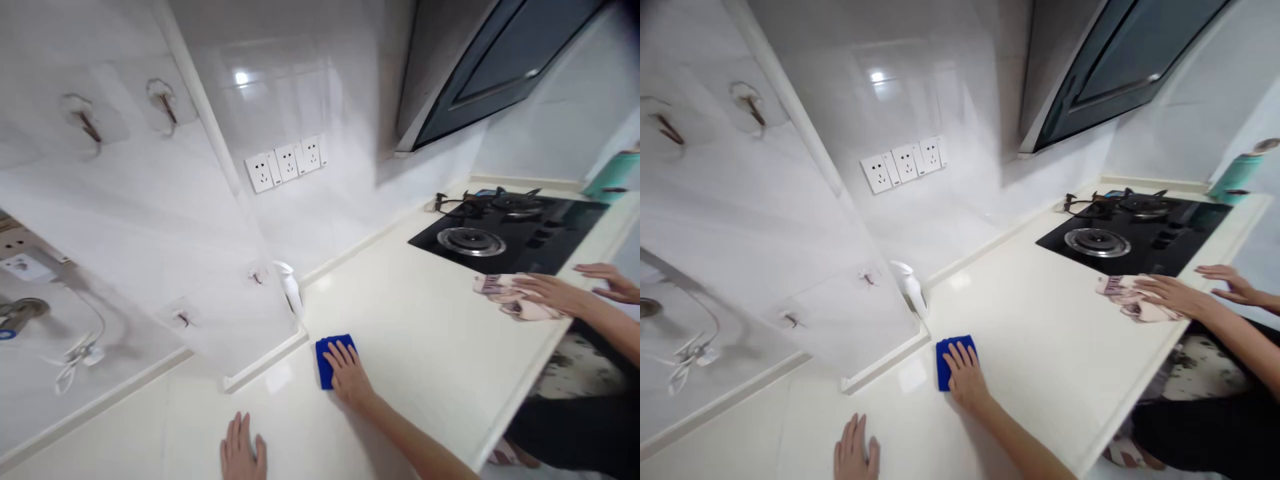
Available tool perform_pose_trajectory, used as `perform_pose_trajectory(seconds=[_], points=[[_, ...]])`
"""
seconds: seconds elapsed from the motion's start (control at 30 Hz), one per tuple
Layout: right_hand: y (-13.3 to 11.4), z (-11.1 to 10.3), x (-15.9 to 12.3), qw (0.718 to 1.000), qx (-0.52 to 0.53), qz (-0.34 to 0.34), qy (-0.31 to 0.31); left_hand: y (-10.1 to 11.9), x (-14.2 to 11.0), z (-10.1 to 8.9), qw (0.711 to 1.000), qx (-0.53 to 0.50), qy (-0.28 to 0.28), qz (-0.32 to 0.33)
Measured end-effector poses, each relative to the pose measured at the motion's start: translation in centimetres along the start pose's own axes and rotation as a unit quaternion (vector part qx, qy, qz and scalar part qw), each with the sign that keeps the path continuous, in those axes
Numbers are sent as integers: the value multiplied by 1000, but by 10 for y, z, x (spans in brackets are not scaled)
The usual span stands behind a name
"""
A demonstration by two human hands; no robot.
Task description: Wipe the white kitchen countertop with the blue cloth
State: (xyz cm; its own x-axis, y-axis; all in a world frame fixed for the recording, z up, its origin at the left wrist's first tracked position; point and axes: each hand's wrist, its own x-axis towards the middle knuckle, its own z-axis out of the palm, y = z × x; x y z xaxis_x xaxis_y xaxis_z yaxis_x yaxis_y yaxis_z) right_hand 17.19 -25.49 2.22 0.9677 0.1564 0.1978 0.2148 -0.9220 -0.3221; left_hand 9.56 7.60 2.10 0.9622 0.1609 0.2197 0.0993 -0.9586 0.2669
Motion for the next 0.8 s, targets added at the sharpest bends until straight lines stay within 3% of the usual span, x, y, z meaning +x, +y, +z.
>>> perform_pose_trajectory(seconds=[0.17,0.23,0.33,0.53,0.67,0.8], points=[[-58,-14,-81,995,60,-32,-73,18,4,-20,1000,-5,-17,2],[-68,-21,-112,991,90,-60,-76,24,5,-24,1000,-10,-17,7],[-63,-34,-154,990,102,-78,-57,32,4,-28,999,-22,-18,25],[0,-56,-199,998,51,-46,-7,40,3,-32,999,-20,-18,36],[65,-69,-199,999,-29,26,21,39,1,-31,999,-19,-19,34],[138,-82,-189,989,-100,92,54,32,3,-26,997,-35,-67,-1]])
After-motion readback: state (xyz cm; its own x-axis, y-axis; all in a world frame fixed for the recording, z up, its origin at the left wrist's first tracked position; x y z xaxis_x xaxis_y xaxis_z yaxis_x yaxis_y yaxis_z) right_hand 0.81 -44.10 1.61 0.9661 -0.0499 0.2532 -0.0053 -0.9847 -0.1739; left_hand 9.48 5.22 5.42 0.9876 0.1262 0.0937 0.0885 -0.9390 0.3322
